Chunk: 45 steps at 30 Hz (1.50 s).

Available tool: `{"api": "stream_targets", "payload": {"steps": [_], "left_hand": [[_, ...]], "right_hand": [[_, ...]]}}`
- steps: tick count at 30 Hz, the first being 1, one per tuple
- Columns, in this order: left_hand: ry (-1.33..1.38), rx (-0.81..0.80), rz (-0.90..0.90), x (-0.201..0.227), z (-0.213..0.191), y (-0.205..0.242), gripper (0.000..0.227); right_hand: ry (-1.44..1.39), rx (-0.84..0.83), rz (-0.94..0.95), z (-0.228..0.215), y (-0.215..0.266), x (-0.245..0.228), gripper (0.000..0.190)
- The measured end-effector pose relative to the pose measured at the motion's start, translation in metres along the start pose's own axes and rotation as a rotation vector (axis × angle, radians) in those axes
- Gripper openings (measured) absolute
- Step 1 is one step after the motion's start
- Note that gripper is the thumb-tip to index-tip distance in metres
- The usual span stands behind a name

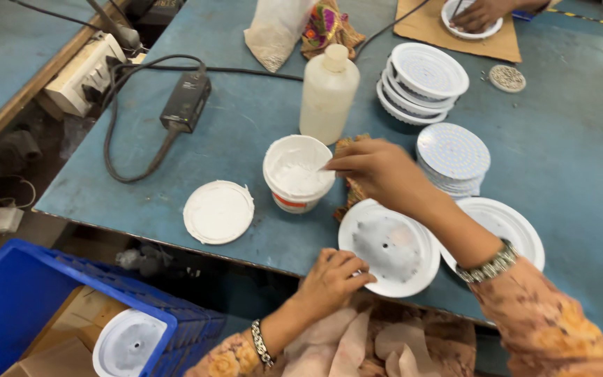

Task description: The person repeatedly scoops white paste from a tub and spreads it onto the inner surface of white circular plastic parts using a small spatula. Finished parts are stacked on the table. The person handles the parts one at a time, rotating them to cover the surface.

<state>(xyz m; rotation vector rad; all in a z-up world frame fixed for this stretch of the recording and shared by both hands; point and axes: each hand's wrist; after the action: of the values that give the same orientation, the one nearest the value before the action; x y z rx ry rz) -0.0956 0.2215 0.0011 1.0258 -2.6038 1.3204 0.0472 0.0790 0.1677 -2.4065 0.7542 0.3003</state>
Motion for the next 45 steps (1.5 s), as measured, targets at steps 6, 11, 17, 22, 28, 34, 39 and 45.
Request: {"api": "stream_targets", "payload": {"steps": [6,11,17,22,28,34,39,45], "left_hand": [[0.396,0.077,-0.299,-0.007,-0.011,0.009,0.046],[0.608,0.357,-0.788,-0.017,0.009,-0.002,0.074],[0.632,0.336,-0.861,-0.019,0.013,0.002,0.09],[0.635,0.34,-0.87,-0.02,0.013,0.0,0.088],[0.66,0.33,-0.841,-0.02,0.011,0.0,0.082],[0.653,0.361,-0.807,-0.018,0.01,0.004,0.067],[0.629,0.366,-0.758,-0.017,0.013,0.005,0.062],[0.655,0.355,-0.756,-0.017,0.012,0.006,0.061]], "right_hand": [[0.203,-0.586,0.143,0.067,-0.083,0.025,0.024],[0.302,-0.731,-0.061,0.104,-0.098,0.036,0.034],[0.359,-0.97,0.013,0.086,-0.105,0.034,0.028],[-0.027,-0.56,0.002,0.034,-0.097,0.037,0.018],[-0.247,-0.214,0.046,0.037,-0.051,0.032,0.022],[-0.697,0.095,0.526,0.062,-0.011,0.058,0.021],[-0.962,0.269,0.524,0.069,-0.004,0.074,0.018],[-0.299,0.035,0.082,0.065,-0.01,0.054,0.02]]}}
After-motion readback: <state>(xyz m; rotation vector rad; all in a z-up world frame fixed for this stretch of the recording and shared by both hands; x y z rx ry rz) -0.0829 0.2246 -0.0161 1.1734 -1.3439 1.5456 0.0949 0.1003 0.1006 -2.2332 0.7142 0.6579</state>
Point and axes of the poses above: each hand's wrist, its own y-axis away from the middle knuckle, its own z-axis out of the palm, x = y × z, and after that the axes turned 6 degrees about x, right-handed
